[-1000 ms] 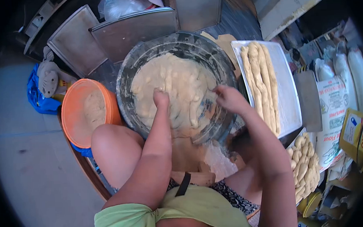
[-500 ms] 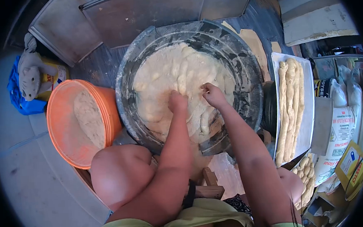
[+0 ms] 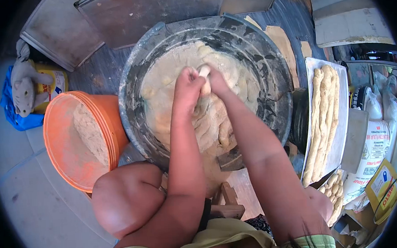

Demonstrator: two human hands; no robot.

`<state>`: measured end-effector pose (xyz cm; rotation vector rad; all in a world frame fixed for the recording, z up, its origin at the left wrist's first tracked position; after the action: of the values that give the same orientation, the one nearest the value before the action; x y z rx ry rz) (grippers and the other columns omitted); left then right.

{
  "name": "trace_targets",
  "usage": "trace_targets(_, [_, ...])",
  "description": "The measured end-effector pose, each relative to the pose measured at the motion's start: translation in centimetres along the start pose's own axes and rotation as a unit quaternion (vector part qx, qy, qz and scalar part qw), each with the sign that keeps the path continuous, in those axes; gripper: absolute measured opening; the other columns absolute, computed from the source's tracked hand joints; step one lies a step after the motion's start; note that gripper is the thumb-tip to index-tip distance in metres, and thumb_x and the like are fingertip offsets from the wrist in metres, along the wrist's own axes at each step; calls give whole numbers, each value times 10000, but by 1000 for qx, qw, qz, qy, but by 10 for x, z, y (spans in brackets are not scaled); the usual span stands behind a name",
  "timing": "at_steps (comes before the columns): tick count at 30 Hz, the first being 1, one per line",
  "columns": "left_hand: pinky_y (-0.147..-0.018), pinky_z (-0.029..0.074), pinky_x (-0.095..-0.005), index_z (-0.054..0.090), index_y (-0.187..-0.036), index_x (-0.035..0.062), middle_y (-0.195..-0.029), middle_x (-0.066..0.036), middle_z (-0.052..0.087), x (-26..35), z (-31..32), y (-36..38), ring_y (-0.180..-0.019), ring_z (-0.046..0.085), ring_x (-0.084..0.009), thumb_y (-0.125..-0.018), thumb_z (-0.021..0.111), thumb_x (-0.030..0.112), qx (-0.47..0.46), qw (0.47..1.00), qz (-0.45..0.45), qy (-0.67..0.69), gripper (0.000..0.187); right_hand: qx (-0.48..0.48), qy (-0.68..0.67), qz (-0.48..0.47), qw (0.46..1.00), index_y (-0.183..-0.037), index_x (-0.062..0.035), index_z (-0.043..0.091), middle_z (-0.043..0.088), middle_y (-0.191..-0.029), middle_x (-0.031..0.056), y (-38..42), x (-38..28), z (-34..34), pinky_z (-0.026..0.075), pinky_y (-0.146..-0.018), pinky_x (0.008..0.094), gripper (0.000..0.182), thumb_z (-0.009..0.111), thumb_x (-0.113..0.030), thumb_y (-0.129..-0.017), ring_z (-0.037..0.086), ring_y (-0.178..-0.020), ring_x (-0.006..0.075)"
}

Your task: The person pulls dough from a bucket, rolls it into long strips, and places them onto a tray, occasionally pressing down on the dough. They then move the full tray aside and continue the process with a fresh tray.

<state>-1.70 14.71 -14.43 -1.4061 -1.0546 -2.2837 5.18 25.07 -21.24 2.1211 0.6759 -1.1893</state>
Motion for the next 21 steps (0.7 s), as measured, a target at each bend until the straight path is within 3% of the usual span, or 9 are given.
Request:
trace_targets(3, [-658, 441, -241, 467, -1063, 45, -880, -38, 557, 34, 2, 3, -764, 536, -117, -808, 591, 115, 23, 995, 81, 58, 291, 111, -221, 85, 965, -1152, -22, 501, 601, -1003, 131, -15, -36, -68, 520, -714, 344, 331, 508, -144, -845, 613, -885, 236])
trace_targets(6, [-760, 443, -272, 487, -1090, 30, -1050, -83, 552, 16, -25, -2, -899, 526, -151, -784, 631, 89, 95, 990, 88, 49, 343, 124, -283, -8, 951, -1125, 33, 491, 594, -980, 159, -18, -95, -138, 559, -705, 324, 287, 426, -128, -896, 619, -859, 235])
trace_targets(12, [-808, 439, -290, 497, -1151, 24, -1066, -108, 562, -28, 3, -8, -903, 559, -191, -828, 620, 244, -16, 995, 51, -81, 410, 135, -292, -141, 936, -1147, 65, 469, 566, -1101, 201, 50, -198, -188, 545, -787, 399, 321, 377, -149, -925, 587, -989, 300])
trace_targets(14, [-792, 462, -311, 487, -1178, 9, -1046, -131, 575, -28, 20, 1, -881, 581, -231, -863, 564, 375, -44, 990, -69, 116, 489, 69, -262, -168, 948, -1124, 15, 516, 587, -1085, 157, 83, -197, -168, 526, -775, 354, 308, 408, -168, -901, 596, -971, 259])
trace_targets(16, [-769, 476, -316, 491, -1175, 6, -1037, -140, 578, -19, 26, 12, -872, 585, -236, -874, 531, 413, -100, 962, -100, 234, 508, 5, -7, -107, 994, -1125, -27, 537, 594, -1083, 86, 114, -158, -125, 455, -848, 312, 362, 584, -168, -795, 584, -987, 215])
trace_targets(17, [-746, 490, -321, 495, -1173, 3, -1029, -150, 580, -11, 34, 21, -863, 590, -242, -885, 498, 450, -157, 916, -130, 344, 531, -108, 10, -137, 985, -1132, -43, 534, 581, -1123, 108, 133, -160, -84, 412, -920, 334, 395, 604, -47, -744, 553, -1048, 254])
trace_targets(18, [-650, 498, -310, 520, -1131, 16, -915, -111, 588, -6, 25, 34, -752, 588, -198, -889, 528, 372, -121, 925, -198, 301, 431, -294, 22, -83, 952, -1152, -55, 519, 517, -1219, 146, 140, -148, -45, 377, -965, 343, 464, 598, 27, -702, 492, -1136, 274])
trace_targets(19, [-650, 498, -310, 520, -1131, 16, -915, -111, 588, -27, 8, 23, -752, 588, -198, -889, 528, 372, -123, 925, -196, 302, 431, -292, 148, -150, 933, -1175, -64, 501, 453, -1284, 160, 142, -126, -31, 371, -975, 358, 477, 575, 25, -712, 444, -1187, 303])
trace_targets(21, [-557, 480, -281, 535, -1079, 32, -756, -58, 560, -94, -35, -10, -609, 551, -147, -867, 581, 312, -86, 965, -158, 188, 354, -191, 161, -131, 960, -1185, -66, 493, 420, -1306, 163, 105, -92, -43, 381, -966, 379, 498, 577, 20, -702, 414, -1203, 329])
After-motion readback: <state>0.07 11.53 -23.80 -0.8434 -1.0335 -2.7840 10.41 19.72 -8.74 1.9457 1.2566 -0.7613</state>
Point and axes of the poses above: each hand's wrist, its own y-axis away from the middle knuckle, its own z-axis out of the palm, x = y × z, the point moved 7 cm from there along -y, towards the middle knuckle
